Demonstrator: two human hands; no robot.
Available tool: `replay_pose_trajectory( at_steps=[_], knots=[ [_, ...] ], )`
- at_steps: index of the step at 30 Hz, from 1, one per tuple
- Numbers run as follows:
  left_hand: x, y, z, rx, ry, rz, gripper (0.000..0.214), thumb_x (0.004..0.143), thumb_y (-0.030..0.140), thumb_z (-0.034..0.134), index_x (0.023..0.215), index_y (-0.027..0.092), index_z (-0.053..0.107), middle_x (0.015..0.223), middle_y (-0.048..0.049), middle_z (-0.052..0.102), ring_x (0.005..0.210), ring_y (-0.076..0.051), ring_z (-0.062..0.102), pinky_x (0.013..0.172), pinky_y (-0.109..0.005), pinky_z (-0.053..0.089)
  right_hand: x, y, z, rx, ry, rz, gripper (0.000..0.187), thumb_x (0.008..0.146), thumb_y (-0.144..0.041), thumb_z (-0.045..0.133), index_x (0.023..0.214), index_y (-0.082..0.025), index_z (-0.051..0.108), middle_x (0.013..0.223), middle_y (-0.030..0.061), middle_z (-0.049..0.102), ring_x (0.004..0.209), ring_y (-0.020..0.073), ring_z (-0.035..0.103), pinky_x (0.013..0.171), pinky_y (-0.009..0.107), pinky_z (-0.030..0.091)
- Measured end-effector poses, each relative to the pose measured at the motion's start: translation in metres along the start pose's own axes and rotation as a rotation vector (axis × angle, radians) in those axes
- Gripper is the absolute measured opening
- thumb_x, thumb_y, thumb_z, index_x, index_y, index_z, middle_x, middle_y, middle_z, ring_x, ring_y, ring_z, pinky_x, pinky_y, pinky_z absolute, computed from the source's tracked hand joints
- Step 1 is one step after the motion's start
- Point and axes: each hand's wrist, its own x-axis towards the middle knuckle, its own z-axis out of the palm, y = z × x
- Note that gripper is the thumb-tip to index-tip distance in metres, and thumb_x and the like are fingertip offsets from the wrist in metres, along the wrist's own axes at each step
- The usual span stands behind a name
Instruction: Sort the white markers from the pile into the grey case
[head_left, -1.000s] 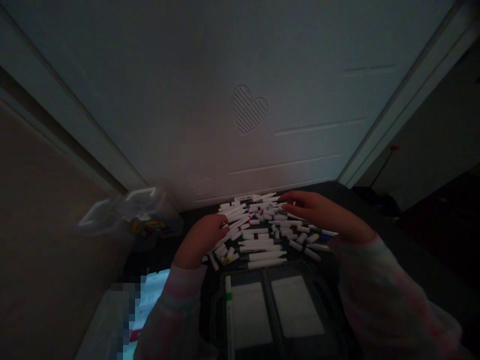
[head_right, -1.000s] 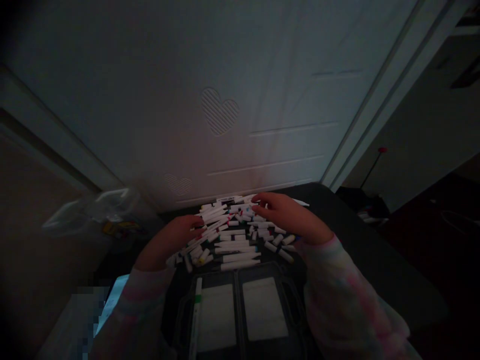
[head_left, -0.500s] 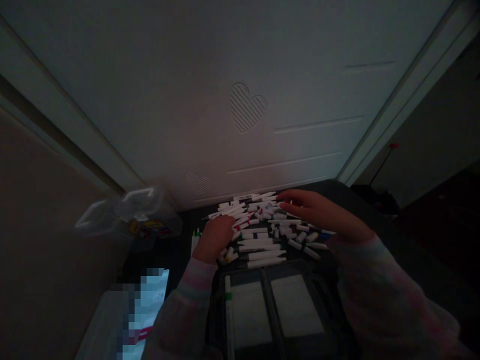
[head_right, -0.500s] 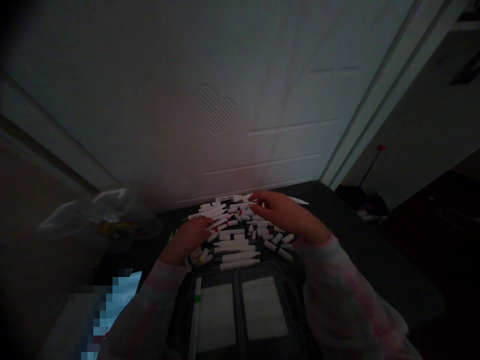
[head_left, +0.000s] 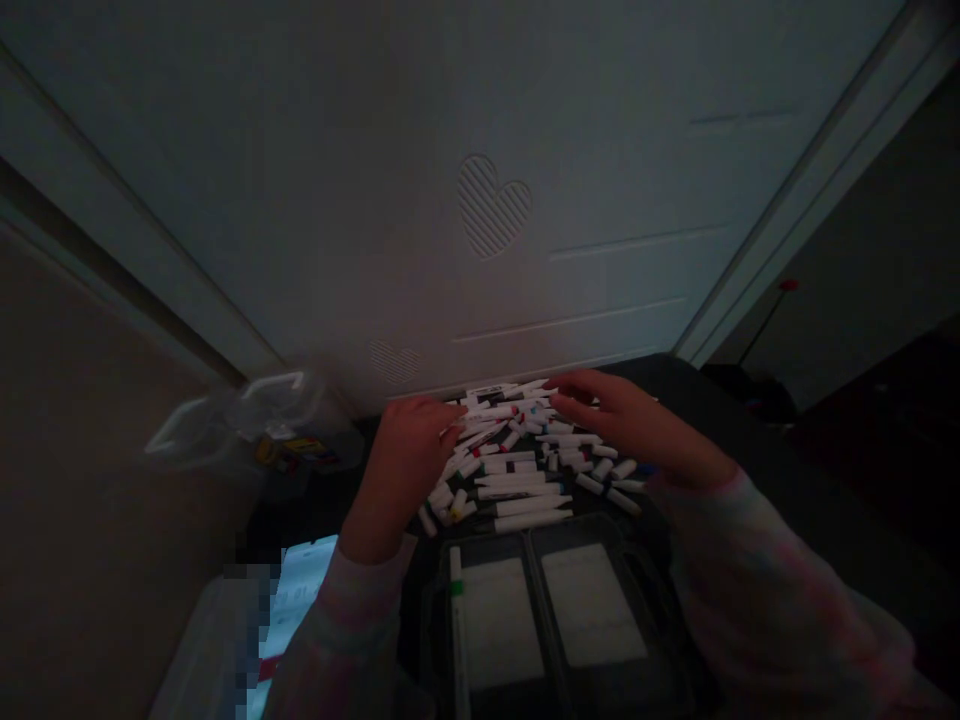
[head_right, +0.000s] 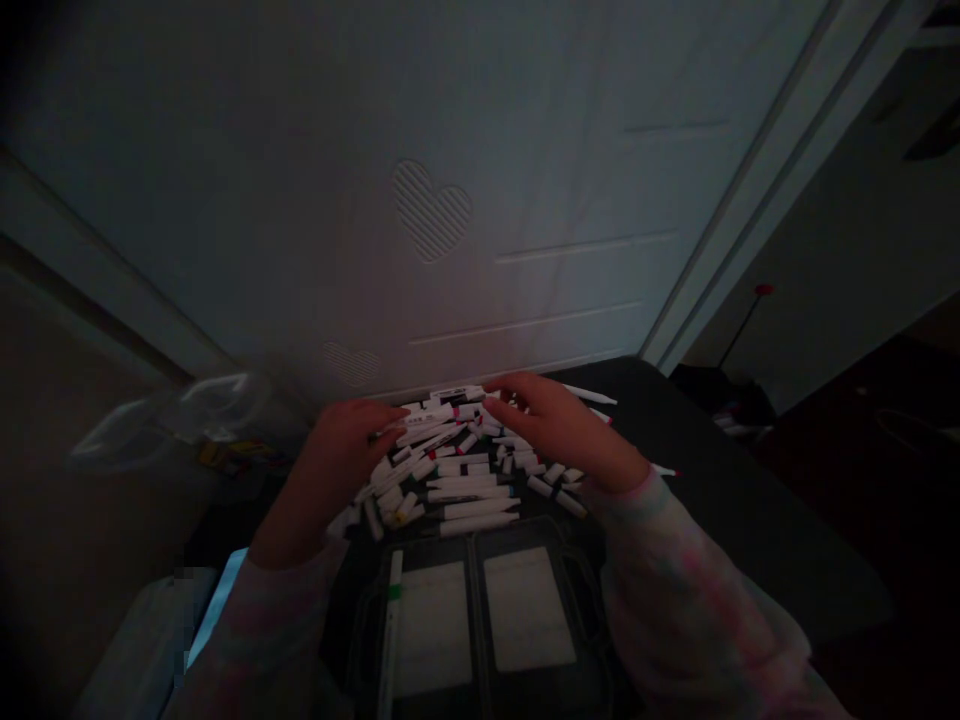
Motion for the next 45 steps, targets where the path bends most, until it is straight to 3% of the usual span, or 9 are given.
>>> replay_pose_trajectory(
  at_steps=[8,25,28,38,45],
  knots=[
    [-0.007,0.022,-0.013,-0.1,0.174,0.196,0.017,0.08,0.022,0.053,0.092,0.02,0.064,0.083,-0.0035,0.068,0.085,-0.018,0.057,0.083,-0.038,0.039,-0.004,-0.024,0.014,0.094,-0.219,-0.168,0.035,0.086,-0.041,0.039,0.102,-0.019,0.06,0.095,0.0051,0.065,0.083,0.0162,0.058,0.072,0.027,0.043],
    [-0.017,0.013,-0.039,-0.298,0.172,0.107,0.013,0.076,0.028,0.057,0.084,0.019,0.063,0.08,-0.0024,0.067,0.079,-0.015,0.059,0.078,-0.031,0.043,-0.014,-0.035,-0.002,0.194,-0.075,-0.088,0.028,0.084,-0.036,0.045,0.098,-0.018,0.061,0.09,0.0032,0.066,0.079,0.0146,0.059,0.066,0.024,0.045],
    [-0.019,0.016,-0.041,-0.334,0.169,0.105,0.015,0.076,0.03,0.057,0.084,0.019,0.063,0.081,-0.0025,0.066,0.08,-0.015,0.058,0.077,-0.03,0.044,-0.018,-0.041,-0.005,0.191,-0.017,-0.106,0.025,0.083,-0.034,0.048,0.096,-0.018,0.062,0.09,0.0035,0.065,0.081,0.0146,0.059,0.069,0.024,0.045],
    [-0.033,0.035,-0.063,-0.528,0.213,0.021,0.011,0.072,0.024,0.063,0.083,0.022,0.063,0.084,0.0011,0.064,0.083,-0.013,0.058,0.075,-0.023,0.046,-0.04,-0.058,-0.016,0.304,-0.034,-0.15,0.021,0.083,-0.031,0.049,0.098,-0.023,0.061,0.081,0.0007,0.064,0.065,0.0112,0.058,0.056,0.021,0.044],
    [-0.042,0.033,-0.067,-0.757,0.247,0.049,0.014,0.07,0.026,0.065,0.084,0.027,0.064,0.084,0.0018,0.064,0.086,-0.015,0.059,0.073,-0.025,0.05,-0.053,-0.065,-0.02,0.236,0.055,-0.277,0.021,0.077,-0.029,0.057,0.098,-0.031,0.062,0.084,0.0009,0.067,0.073,0.0154,0.062,0.061,0.024,0.049]
  ],
)
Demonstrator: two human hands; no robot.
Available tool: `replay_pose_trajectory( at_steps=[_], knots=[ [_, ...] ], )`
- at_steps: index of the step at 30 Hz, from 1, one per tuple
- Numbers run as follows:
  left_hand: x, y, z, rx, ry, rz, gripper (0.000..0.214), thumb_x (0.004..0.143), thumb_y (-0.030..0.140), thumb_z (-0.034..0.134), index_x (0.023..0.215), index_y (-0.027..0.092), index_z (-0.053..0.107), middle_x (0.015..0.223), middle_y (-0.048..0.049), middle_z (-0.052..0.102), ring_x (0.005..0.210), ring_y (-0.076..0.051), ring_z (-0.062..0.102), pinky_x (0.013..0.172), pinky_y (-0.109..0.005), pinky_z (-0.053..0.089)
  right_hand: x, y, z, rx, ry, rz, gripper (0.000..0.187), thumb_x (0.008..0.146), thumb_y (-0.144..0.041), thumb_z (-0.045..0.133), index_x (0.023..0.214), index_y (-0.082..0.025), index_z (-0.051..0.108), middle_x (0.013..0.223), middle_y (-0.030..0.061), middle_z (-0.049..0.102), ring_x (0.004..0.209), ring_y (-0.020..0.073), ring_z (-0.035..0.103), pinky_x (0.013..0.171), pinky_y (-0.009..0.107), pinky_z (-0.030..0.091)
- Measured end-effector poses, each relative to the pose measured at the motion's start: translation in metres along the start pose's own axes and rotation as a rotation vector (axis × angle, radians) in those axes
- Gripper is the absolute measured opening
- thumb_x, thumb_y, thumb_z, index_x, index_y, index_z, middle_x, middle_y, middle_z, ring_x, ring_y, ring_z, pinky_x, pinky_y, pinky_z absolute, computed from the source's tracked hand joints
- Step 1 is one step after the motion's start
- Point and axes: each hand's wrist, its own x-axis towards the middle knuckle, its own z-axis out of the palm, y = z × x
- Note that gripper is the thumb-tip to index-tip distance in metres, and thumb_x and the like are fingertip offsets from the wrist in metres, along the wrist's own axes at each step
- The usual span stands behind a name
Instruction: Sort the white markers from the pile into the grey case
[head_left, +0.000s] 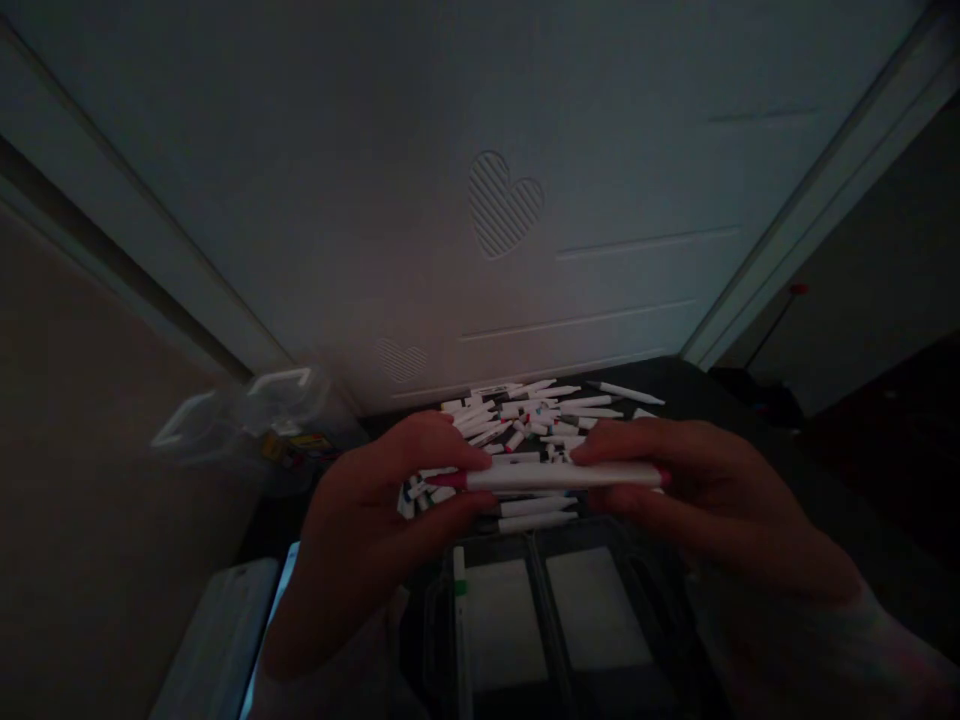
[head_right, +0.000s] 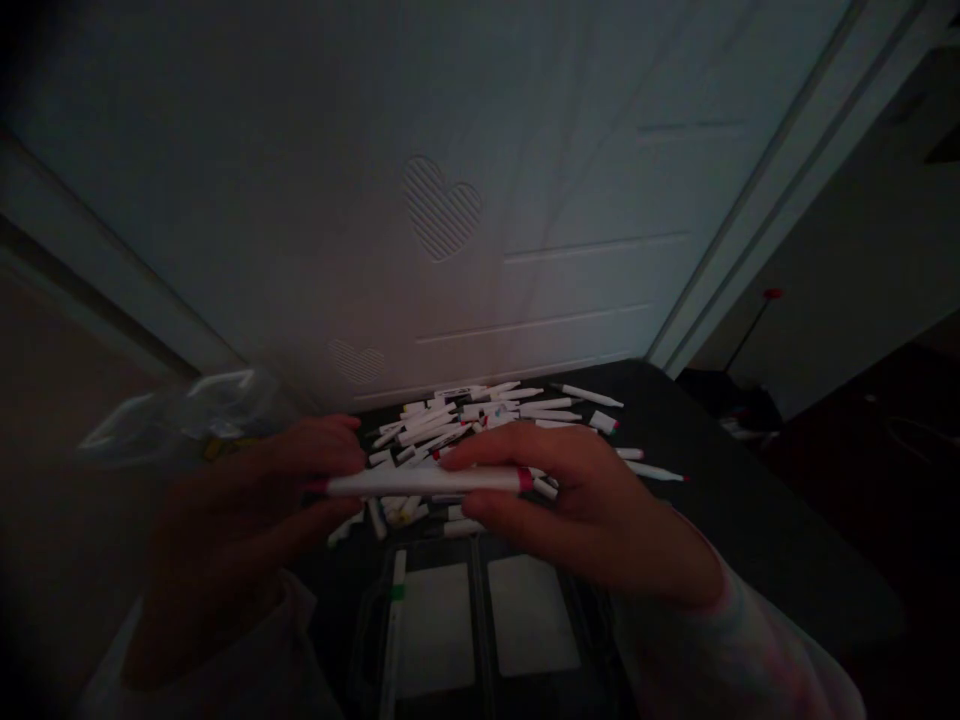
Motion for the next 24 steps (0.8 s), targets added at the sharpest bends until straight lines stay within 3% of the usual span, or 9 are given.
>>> replay_pose_trajectory(
  at_steps=[7,15,21,24],
  knots=[
    [-0.0036,0.0035,0.0003,-0.054,0.022,-0.063,0.013,0.07,0.031,0.064,0.082,0.026,0.065,0.077,-0.0002,0.063,0.084,-0.017,0.06,0.07,-0.028,0.052,-0.0056,-0.0058,0.0014,0.001,0.092,0.014,0.015,0.073,-0.03,0.062,0.088,-0.03,0.061,0.08,0.003,0.065,0.074,0.0192,0.062,0.062,0.03,0.052],
    [-0.0041,0.005,0.0008,-0.089,0.06,-0.013,0.013,0.07,0.024,0.065,0.083,0.028,0.063,0.078,0.0026,0.062,0.084,-0.014,0.059,0.069,-0.023,0.051,-0.0075,-0.0076,0.0046,0.087,0.166,0.014,0.016,0.073,-0.027,0.063,0.086,-0.03,0.054,0.078,0.0021,0.061,0.071,0.0165,0.06,0.062,0.028,0.05],
    [-0.0039,0.0046,-0.0003,-0.133,0.065,-0.054,0.012,0.07,0.025,0.065,0.082,0.027,0.063,0.078,0.0032,0.064,0.077,-0.013,0.061,0.067,-0.023,0.052,-0.0069,-0.0049,0.0039,0.159,0.099,0.016,0.012,0.073,-0.032,0.062,0.083,-0.028,0.056,0.075,0.002,0.061,0.066,0.0166,0.058,0.058,0.03,0.049],
    [-0.0041,0.0056,0.0,-0.143,0.057,-0.07,0.011,0.07,0.026,0.065,0.081,0.027,0.063,0.077,0.0041,0.064,0.074,-0.012,0.061,0.065,-0.022,0.051,-0.0072,-0.0043,0.0064,0.172,0.145,0.042,0.015,0.072,-0.038,0.062,0.08,-0.027,0.056,0.073,0.0023,0.061,0.065,0.0173,0.057,0.057,0.031,0.048]
  ],
)
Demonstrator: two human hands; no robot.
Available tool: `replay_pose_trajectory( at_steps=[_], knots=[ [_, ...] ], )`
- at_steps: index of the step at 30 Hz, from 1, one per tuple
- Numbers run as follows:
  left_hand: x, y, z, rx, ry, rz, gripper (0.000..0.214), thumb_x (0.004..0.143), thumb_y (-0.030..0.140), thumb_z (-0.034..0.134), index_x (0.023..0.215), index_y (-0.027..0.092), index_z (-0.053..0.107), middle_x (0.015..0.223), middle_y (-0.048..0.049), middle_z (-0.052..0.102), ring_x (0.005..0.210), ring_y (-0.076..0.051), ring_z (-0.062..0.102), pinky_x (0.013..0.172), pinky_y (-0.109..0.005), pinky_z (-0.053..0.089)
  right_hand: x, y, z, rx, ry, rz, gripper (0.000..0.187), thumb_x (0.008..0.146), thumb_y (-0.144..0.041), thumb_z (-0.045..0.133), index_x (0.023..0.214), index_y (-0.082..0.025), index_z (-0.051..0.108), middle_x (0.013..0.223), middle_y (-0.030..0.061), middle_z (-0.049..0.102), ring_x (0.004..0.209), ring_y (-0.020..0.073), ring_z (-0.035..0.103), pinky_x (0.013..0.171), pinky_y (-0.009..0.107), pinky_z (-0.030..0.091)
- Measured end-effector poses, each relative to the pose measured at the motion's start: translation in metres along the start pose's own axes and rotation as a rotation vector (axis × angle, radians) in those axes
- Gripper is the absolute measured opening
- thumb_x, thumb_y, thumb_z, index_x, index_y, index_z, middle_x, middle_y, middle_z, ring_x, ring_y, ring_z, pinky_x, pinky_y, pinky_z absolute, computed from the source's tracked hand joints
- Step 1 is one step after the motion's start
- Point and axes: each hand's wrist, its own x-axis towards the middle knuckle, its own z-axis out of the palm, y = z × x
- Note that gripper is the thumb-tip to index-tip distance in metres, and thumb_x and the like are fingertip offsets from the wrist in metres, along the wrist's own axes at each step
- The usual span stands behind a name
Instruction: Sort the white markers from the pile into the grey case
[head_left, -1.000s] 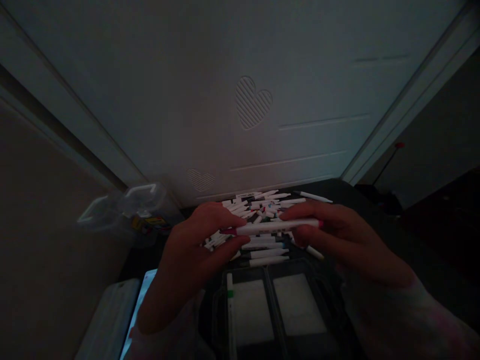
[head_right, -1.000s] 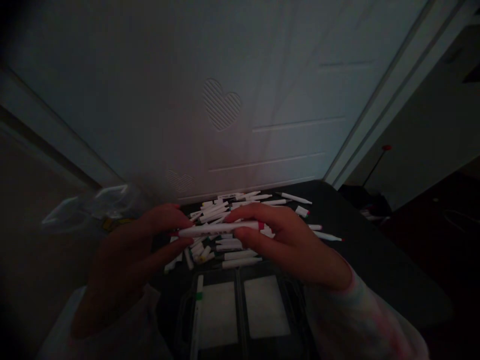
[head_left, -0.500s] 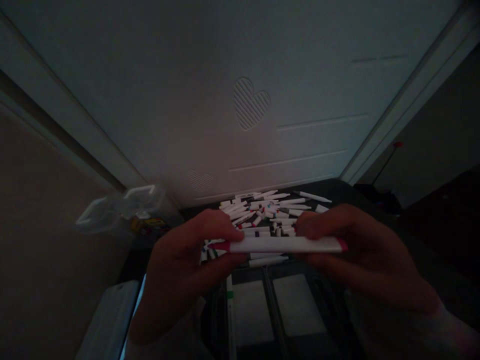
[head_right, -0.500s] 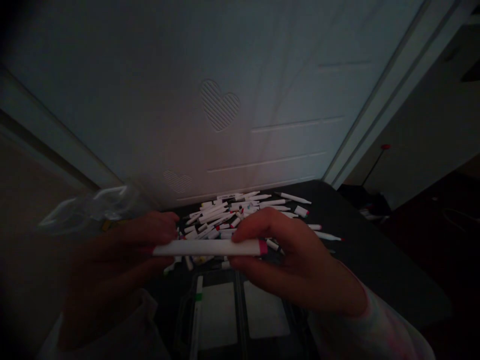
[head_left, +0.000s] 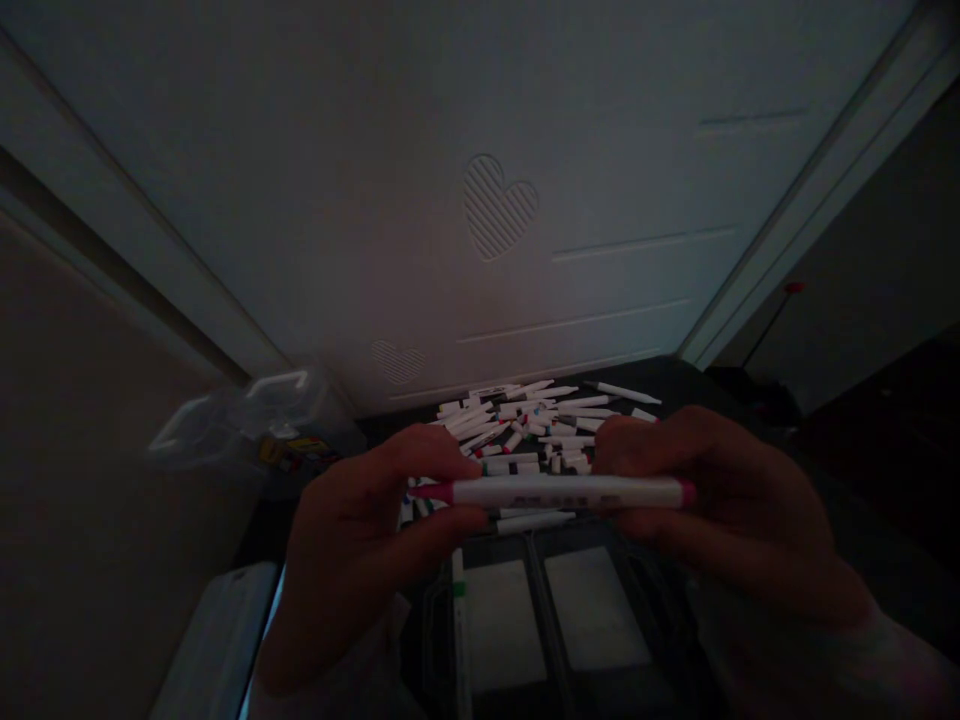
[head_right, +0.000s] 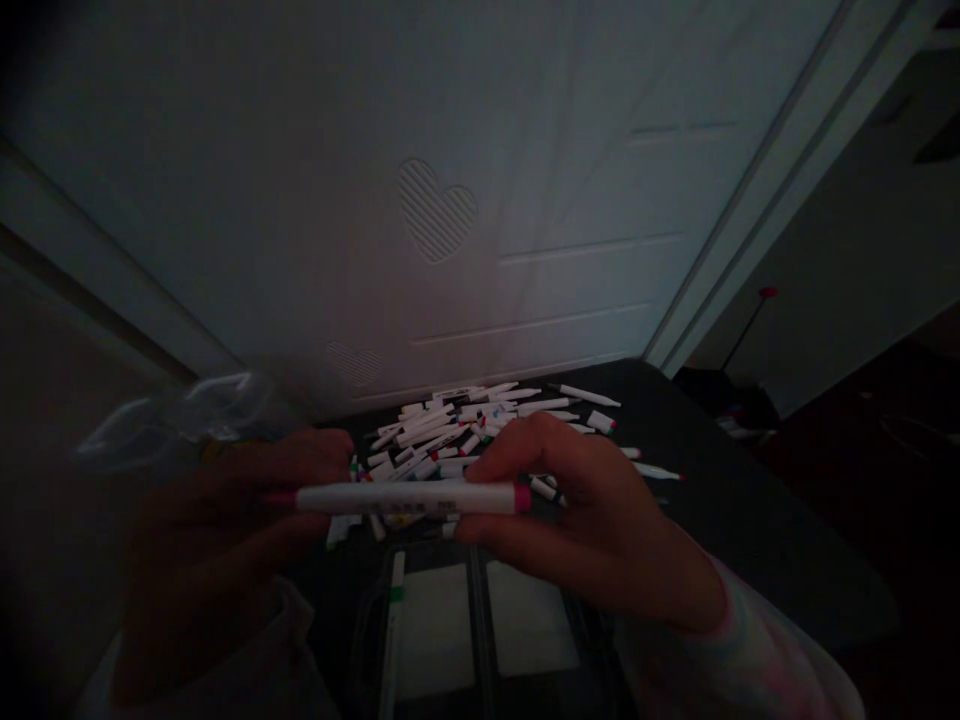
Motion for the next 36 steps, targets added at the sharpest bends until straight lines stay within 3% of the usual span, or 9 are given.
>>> replay_pose_trajectory(
  at_steps=[4,11,19,29,36],
  knots=[
    [0.0006,0.0014,0.0013,-0.037,-0.005,-0.011,0.01,0.07,0.027,0.065,0.08,0.028,0.063,0.074,0.0051,0.064,0.071,-0.011,0.06,0.062,-0.021,0.051,-0.0011,-0.0019,0.0017,-0.018,0.068,-0.017,0.015,0.071,-0.039,0.064,0.079,-0.029,0.057,0.069,0.0009,0.059,0.064,0.0166,0.057,0.058,0.03,0.047],
    [0.002,0.0023,0.0008,-0.007,-0.022,-0.006,0.008,0.07,0.028,0.065,0.078,0.027,0.063,0.072,0.0047,0.064,0.068,-0.012,0.06,0.061,-0.021,0.051,0.0038,-0.0043,-0.0049,-0.066,-0.035,-0.049,0.013,0.071,-0.038,0.063,0.078,-0.029,0.057,0.065,0.0011,0.06,0.064,0.0176,0.058,0.057,0.029,0.048],
    [0.0013,0.0004,0.0005,0.049,0.012,0.0,0.012,0.069,0.023,0.066,0.08,0.027,0.063,0.077,0.0056,0.065,0.072,-0.011,0.06,0.063,-0.019,0.049,0.0027,-0.0017,-0.0044,-0.09,0.003,-0.051,0.013,0.07,-0.034,0.065,0.08,-0.03,0.059,0.069,0.0007,0.063,0.067,0.0175,0.06,0.059,0.029,0.048],
    [-0.0006,-0.0047,0.0013,-0.086,0.109,-0.019,0.019,0.067,0.014,0.067,0.079,0.028,0.064,0.079,0.0046,0.064,0.077,-0.011,0.058,0.064,-0.02,0.048,0.0014,0.0021,0.0024,0.178,0.154,-0.047,0.022,0.069,-0.014,0.066,0.083,-0.027,0.055,0.072,-0.0028,0.058,0.066,0.0129,0.056,0.06,0.026,0.046],
    [-0.001,-0.0069,0.0002,-0.107,0.143,0.014,0.02,0.066,0.011,0.067,0.079,0.026,0.065,0.079,0.0028,0.064,0.079,-0.012,0.058,0.066,-0.022,0.048,0.0027,0.0,0.0016,0.173,0.173,-0.017,0.019,0.067,-0.018,0.068,0.08,-0.029,0.06,0.072,-0.0025,0.061,0.069,0.0135,0.06,0.062,0.025,0.049]
  ],
)
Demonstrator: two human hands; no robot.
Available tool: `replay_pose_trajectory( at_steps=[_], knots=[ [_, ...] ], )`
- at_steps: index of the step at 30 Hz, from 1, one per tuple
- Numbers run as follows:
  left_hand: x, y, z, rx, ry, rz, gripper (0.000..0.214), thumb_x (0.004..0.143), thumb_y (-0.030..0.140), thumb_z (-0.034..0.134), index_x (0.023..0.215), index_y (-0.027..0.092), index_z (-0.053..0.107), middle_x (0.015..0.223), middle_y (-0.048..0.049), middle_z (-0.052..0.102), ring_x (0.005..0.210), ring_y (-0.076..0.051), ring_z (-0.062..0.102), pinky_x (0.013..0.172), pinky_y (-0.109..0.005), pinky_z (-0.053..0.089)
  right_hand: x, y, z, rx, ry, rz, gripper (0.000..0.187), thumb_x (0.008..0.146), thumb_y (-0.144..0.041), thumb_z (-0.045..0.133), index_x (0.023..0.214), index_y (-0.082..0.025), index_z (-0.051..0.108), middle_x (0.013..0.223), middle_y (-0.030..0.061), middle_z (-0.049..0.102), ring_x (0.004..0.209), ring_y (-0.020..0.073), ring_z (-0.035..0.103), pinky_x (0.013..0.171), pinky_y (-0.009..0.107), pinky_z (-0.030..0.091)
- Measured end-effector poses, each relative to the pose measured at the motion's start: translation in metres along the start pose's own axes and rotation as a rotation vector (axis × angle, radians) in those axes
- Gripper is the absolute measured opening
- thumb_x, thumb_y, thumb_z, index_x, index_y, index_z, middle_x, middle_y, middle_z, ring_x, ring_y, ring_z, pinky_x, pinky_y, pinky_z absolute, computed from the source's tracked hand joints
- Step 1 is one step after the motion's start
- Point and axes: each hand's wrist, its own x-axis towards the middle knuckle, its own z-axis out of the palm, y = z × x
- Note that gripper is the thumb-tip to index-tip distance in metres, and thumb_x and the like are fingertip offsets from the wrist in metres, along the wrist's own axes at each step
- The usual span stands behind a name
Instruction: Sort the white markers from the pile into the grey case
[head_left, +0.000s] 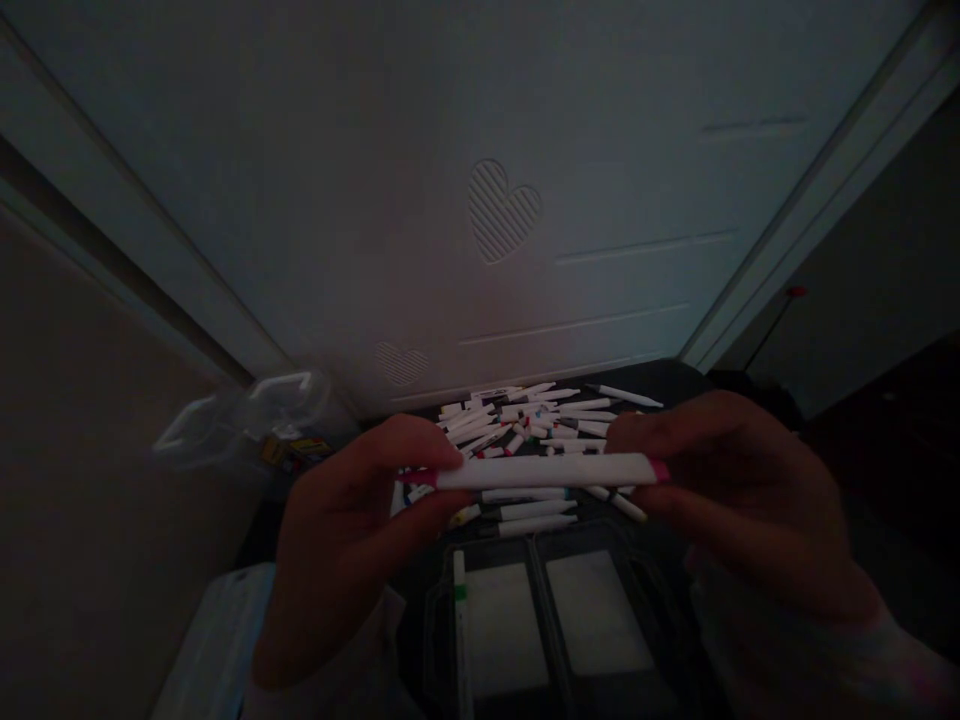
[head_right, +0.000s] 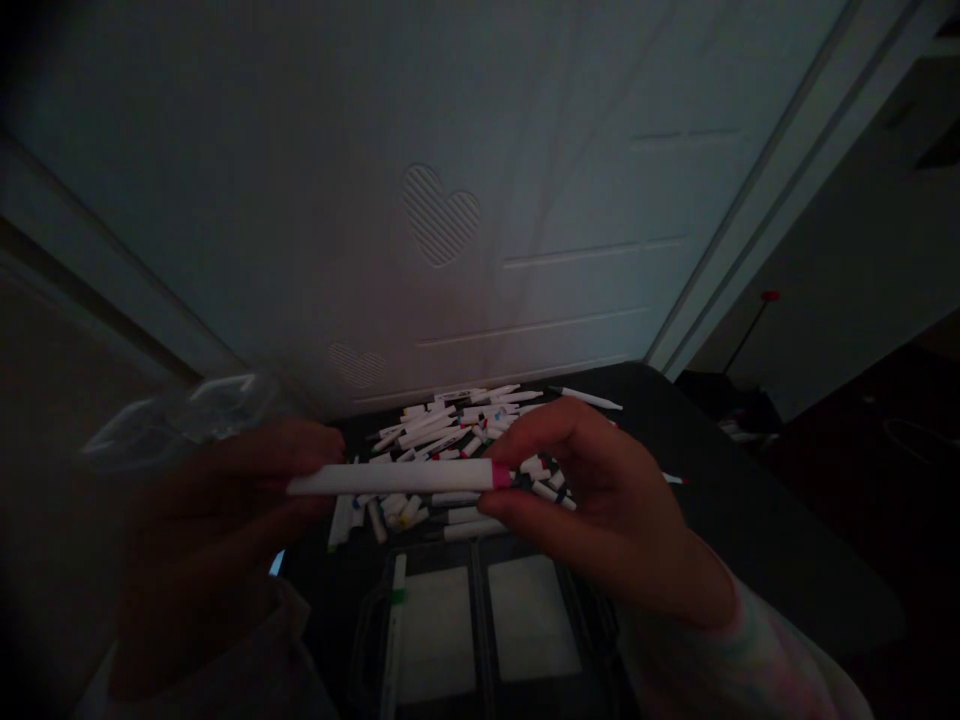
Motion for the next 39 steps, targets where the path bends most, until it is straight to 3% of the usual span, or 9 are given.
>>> replay_pose_trajectory(
  at_steps=[4,8,11,16,21,26,30,39],
  knots=[
    [0.0001,-0.0005,0.0002,-0.041,0.009,0.013,0.02,0.065,0.012,0.068,0.081,0.025,0.065,0.078,0.0025,0.064,0.077,-0.012,0.058,0.065,-0.022,0.048,0.0008,-0.0014,-0.0013,0.073,-0.058,0.121,0.018,0.069,-0.026,0.067,0.086,-0.032,0.064,0.07,-0.0015,0.065,0.065,0.0156,0.062,0.059,0.026,0.05],
    [-0.001,-0.0001,0.003,-0.033,0.058,-0.004,0.019,0.065,0.012,0.068,0.079,0.024,0.065,0.078,0.0024,0.064,0.076,-0.012,0.058,0.065,-0.022,0.048,-0.0005,-0.0018,0.0012,0.366,-0.158,0.258,0.023,0.075,-0.032,0.061,0.097,-0.034,0.065,0.063,-0.0048,0.067,0.058,0.0112,0.062,0.057,0.022,0.05],
    [-0.0019,-0.0005,0.0045,-0.035,0.099,-0.005,0.019,0.065,0.012,0.068,0.079,0.024,0.065,0.078,0.002,0.063,0.076,-0.013,0.059,0.065,-0.023,0.048,-0.0002,-0.0017,0.0042,0.516,-0.148,0.273,0.024,0.077,-0.034,0.059,0.1,-0.032,0.066,0.055,-0.0049,0.065,0.052,0.0088,0.059,0.058,0.021,0.049],
    [-0.0014,0.0006,0.0033,-0.057,0.068,-0.019,0.019,0.065,0.013,0.068,0.079,0.025,0.065,0.078,0.0027,0.064,0.076,-0.013,0.059,0.066,-0.023,0.048,0.0018,-0.0006,0.0057,0.547,-0.169,0.278,0.027,0.076,-0.036,0.058,0.101,-0.031,0.066,0.048,-0.0044,0.061,0.045,0.0102,0.055,0.052,0.023,0.047],
    [-0.0007,0.0024,0.0034,-0.067,0.083,-0.015,0.021,0.065,0.011,0.068,0.079,0.026,0.066,0.078,0.0034,0.064,0.077,-0.012,0.059,0.067,-0.023,0.048,-0.0012,0.0042,0.0066,0.38,-0.106,0.302,0.027,0.077,-0.034,0.058,0.103,-0.031,0.065,0.052,-0.0033,0.063,0.053,0.0129,0.06,0.058,0.028,0.05],
    [-0.0004,0.0024,0.0048,-0.068,0.067,0.005,0.021,0.064,0.011,0.068,0.079,0.026,0.066,0.074,0.0037,0.063,0.074,-0.012,0.059,0.064,-0.022,0.048,-0.0024,0.0031,0.0054,0.126,-0.105,0.215,0.026,0.079,-0.034,0.055,0.104,-0.035,0.064,0.062,-0.0032,0.067,0.062,0.0146,0.063,0.063,0.028,0.05],
    [-0.0006,0.004,0.0039,-0.048,0.083,0.009,0.02,0.064,0.012,0.068,0.078,0.026,0.065,0.074,0.0037,0.063,0.075,-0.012,0.059,0.064,-0.023,0.049,-0.0007,-0.0011,0.0027,0.04,-0.112,0.127,0.028,0.078,-0.026,0.058,0.1,-0.042,0.063,0.069,-0.0064,0.069,0.064,0.0122,0.063,0.062,0.024,0.05],
    [-0.0003,0.0032,0.0004,-0.121,0.0,0.11,0.024,0.065,0.011,0.068,0.084,0.027,0.066,0.077,0.0024,0.064,0.081,-0.014,0.058,0.068,-0.026,0.049,0.0,-0.0034,0.0001,-0.021,-0.119,-0.049,0.03,0.075,-0.023,0.061,0.1,-0.041,0.063,0.076,-0.0029,0.068,0.071,0.0164,0.063,0.062,0.027,0.05]
  ],
)
